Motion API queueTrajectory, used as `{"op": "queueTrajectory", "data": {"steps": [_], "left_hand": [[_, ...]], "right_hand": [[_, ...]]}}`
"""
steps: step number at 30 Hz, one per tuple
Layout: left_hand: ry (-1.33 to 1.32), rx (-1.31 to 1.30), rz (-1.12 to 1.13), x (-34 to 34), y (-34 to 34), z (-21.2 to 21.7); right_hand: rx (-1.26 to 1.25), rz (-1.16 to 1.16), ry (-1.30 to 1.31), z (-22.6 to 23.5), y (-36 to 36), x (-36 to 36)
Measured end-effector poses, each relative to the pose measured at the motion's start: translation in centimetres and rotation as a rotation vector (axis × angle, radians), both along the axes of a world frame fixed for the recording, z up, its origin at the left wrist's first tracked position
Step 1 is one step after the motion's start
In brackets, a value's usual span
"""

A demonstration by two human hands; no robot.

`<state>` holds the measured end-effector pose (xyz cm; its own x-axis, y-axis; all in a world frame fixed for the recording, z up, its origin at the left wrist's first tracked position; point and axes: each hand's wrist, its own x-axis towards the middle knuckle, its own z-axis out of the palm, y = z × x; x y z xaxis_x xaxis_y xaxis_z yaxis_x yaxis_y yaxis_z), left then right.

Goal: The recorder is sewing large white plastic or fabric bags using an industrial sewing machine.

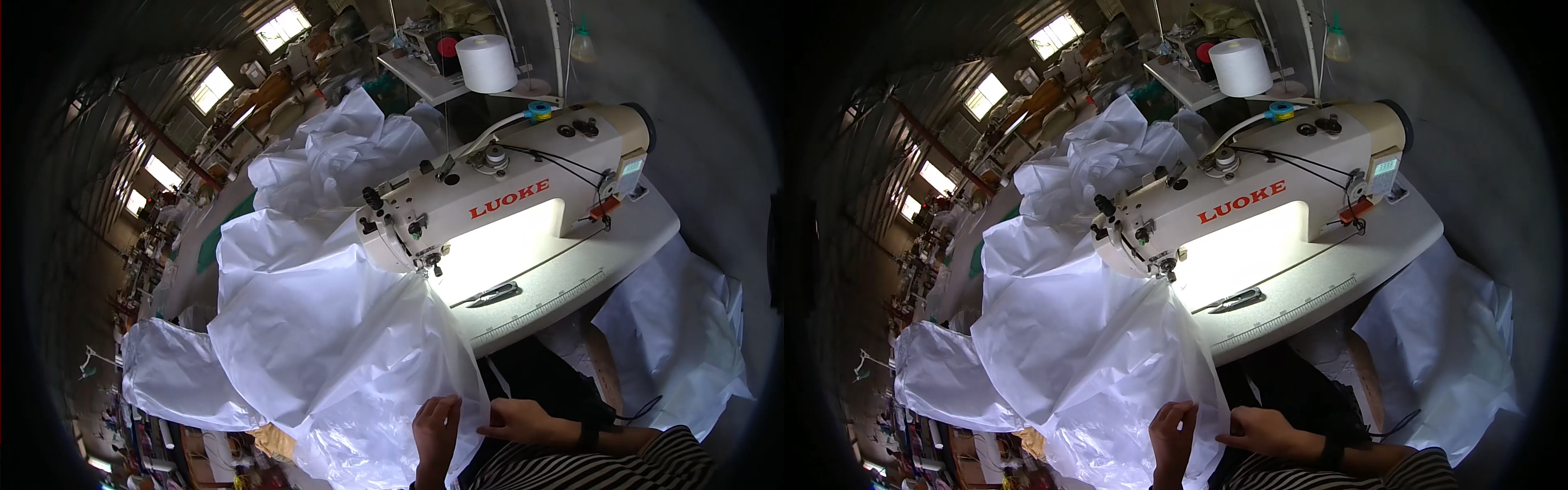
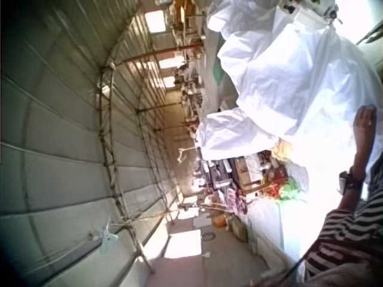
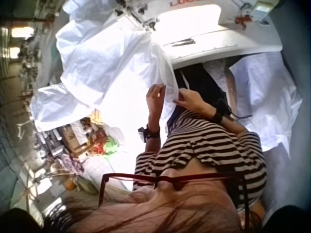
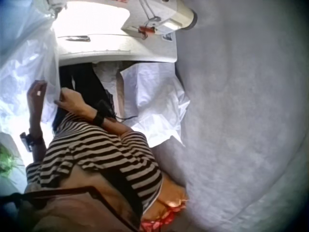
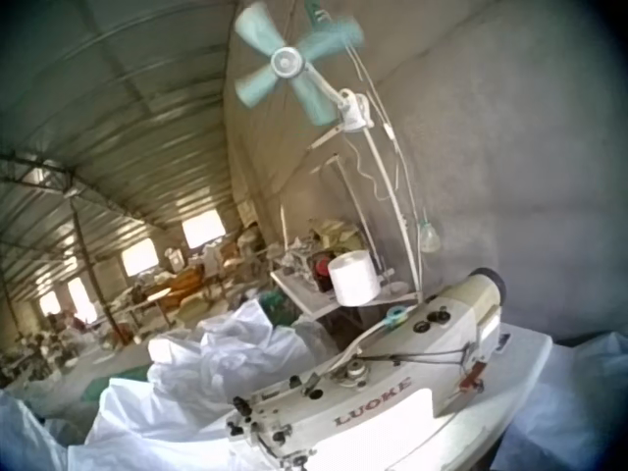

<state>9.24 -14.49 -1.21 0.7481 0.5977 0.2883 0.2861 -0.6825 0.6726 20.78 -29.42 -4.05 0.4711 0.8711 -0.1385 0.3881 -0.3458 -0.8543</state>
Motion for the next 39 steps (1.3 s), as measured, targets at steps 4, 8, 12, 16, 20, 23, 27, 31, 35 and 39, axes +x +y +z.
{"op": "queueTrajectory", "data": {"steps": [4, 8, 12, 16, 20, 23, 27, 31, 35, 39], "left_hand": [[0.032, 0.095, -0.006, 0.5, -0.3, 1.1], [0.025, -0.048, -0.028, 0.6, -0.7, 0.9], [0.004, -0.293, -0.025, 0.8, -0.8, 1.3], [0.005, -0.381, 0.006, 0.4, -0.6, 0.1], [-0.064, -0.567, 0.065, 0.1, -0.9, -0.6], [-0.161, -0.812, 0.109, 0.2, -0.8, -0.6], [-0.018, -0.302, 0.056, 0.3, -0.9, 0.4], [-0.031, -0.162, -0.007, 0.9, -0.6, 2.7], [0.202, 0.057, -0.141, 1.2, 0.2, 4.6], [0.223, 0.088, -0.266, 0.5, 0.4, 0.4]], "right_hand": [[0.353, 0.232, 0.055, 0.0, -0.4, -1.6], [0.402, 0.286, 0.044, 3.2, -1.1, -1.0], [0.452, 0.284, 0.02, 4.3, -1.1, -0.8], [0.428, 0.358, -0.058, 2.9, -0.7, -1.3], [0.429, 0.377, -0.091, 3.0, -0.6, -1.1], [0.427, 0.389, -0.094, 2.9, -0.3, -1.1], [0.414, 0.415, -0.154, 4.0, 0.4, 0.0], [0.767, -0.388, 0.615, -0.1, 6.1, 2.0], [0.469, 0.334, 1.165, -9.5, 9.4, -2.9], [0.185, 0.053, 1.234, -6.1, 6.3, 0.5]]}}
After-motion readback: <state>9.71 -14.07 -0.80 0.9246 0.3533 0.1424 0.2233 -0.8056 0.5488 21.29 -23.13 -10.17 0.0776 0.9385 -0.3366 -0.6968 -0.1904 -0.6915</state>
